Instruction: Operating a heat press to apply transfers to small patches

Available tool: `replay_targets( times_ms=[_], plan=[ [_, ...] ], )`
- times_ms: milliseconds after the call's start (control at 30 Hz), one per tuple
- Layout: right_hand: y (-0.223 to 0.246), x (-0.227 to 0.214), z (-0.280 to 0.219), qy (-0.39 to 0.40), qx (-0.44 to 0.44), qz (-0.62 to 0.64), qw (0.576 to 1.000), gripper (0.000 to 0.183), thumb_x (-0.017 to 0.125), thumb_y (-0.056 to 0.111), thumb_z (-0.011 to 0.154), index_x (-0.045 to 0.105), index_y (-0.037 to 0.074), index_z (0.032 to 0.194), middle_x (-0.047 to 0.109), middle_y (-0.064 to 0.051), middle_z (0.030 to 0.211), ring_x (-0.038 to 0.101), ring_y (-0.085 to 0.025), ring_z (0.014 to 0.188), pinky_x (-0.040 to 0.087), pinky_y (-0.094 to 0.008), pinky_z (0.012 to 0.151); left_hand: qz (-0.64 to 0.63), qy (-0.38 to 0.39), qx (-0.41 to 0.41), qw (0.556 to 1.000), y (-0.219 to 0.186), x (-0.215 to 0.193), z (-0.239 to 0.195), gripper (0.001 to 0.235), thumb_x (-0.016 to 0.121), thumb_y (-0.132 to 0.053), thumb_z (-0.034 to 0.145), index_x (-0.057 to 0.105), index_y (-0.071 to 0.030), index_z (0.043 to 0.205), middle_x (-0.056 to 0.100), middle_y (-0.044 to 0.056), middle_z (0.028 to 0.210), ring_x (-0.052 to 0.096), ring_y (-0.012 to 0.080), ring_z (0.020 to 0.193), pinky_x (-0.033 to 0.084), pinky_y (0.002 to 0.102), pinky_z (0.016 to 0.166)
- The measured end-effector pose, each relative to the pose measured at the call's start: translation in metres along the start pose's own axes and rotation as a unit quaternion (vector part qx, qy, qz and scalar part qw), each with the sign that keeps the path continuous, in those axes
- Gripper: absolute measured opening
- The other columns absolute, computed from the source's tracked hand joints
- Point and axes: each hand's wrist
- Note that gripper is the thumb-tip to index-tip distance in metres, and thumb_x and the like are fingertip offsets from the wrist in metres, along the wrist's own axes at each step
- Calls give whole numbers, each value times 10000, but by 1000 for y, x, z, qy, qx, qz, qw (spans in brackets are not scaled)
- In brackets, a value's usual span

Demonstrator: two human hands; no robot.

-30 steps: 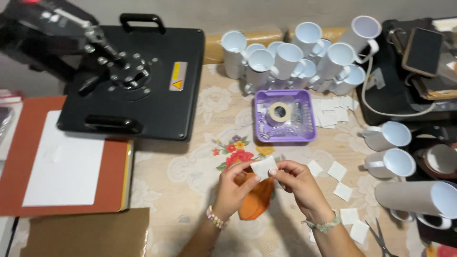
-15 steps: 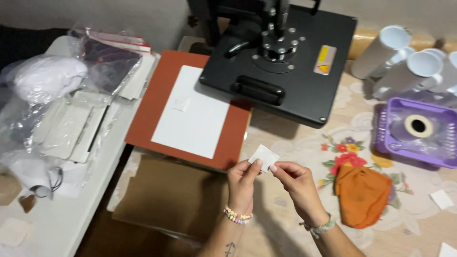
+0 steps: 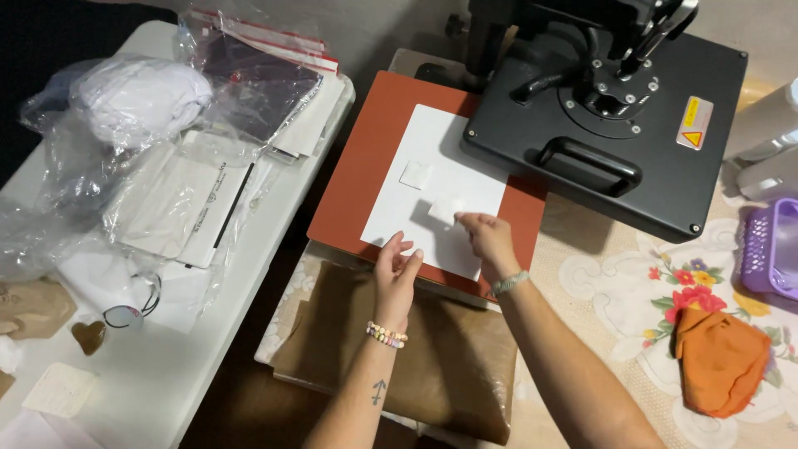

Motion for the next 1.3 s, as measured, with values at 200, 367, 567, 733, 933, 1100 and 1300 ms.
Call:
replay_targets(
  times_ms=[200, 367, 567, 733, 933, 1100, 1300],
  plan=[
    [-18, 20, 82, -58, -24, -106, 992, 195, 833, 201, 766, 725, 57, 690, 510, -28, 479, 431, -86, 389, 293, -223, 356, 275, -3, 200, 940, 4, -26, 31, 369, 730, -215, 884, 680, -165, 1246, 588, 64, 1150, 552, 257, 1082, 453, 400, 922],
    [-23, 17, 102, -94, -22, -243, 965, 265, 851, 377, 713, 804, 140, 823, 712, -102, 734, 694, -240, 762, 517, -320, 639, 504, 39, 293, 812, -15, -17, 79, 448, 623, -378, 939, 589, -261, 1370, 381, 126, 1474, 355, 368, 1311, 260, 542, 1079],
    [-12, 16, 100, -95, 0, -278, 956, 255, 825, 394, 739, 817, 183, 882, 750, -91, 855, 722, -296, 920, 556, -378, 757, 613, 193, 203, 738, -34, 25, 106, 643, 553, -560, 954, 461, -253, 1512, 108, 173, 1662, 134, 426, 1498, 138, 629, 1176],
    [8, 22, 81, -71, 14, -318, 945, 301, 791, 398, 783, 813, 175, 984, 771, -113, 932, 713, -343, 1026, 567, -434, 842, 683, 213, 188, 673, -24, 53, 119, 677, 593, -469, 939, 383, -274, 1552, 12, 135, 1688, 42, 380, 1545, 124, 583, 1213],
    [6, 6, 58, -56, -69, -329, 940, 317, 722, 445, 841, 814, 200, 1021, 777, -99, 892, 731, -349, 943, 572, -448, 783, 692, 201, 169, 672, -22, 59, 111, 689, 520, -579, 947, 395, -258, 1543, 18, 127, 1693, 25, 377, 1551, 86, 576, 1226],
    [2, -73, -55, 3, -170, -273, 947, 317, 711, 254, 862, 775, 116, 1140, 719, -156, 728, 659, -326, 713, 523, -441, 667, 660, 161, 245, 692, -25, 60, 94, 780, 582, -595, 907, 391, -204, 1555, 177, 185, 1630, 148, 415, 1490, 194, 611, 1144],
    [2, -276, -93, -151, -240, -224, 933, 221, 741, 110, 861, 802, 148, 1070, 646, -85, 566, 564, -173, 536, 471, -300, 536, 514, 66, 443, 731, 8, 77, 25, 567, 638, -317, 942, 534, -69, 1442, 398, 179, 1474, 296, 408, 1358, 266, 561, 1087]
  ],
)
Point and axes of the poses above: each hand's wrist, its own z-axis towards the middle knuckle, its own x-axis out of the palm, y = z × x
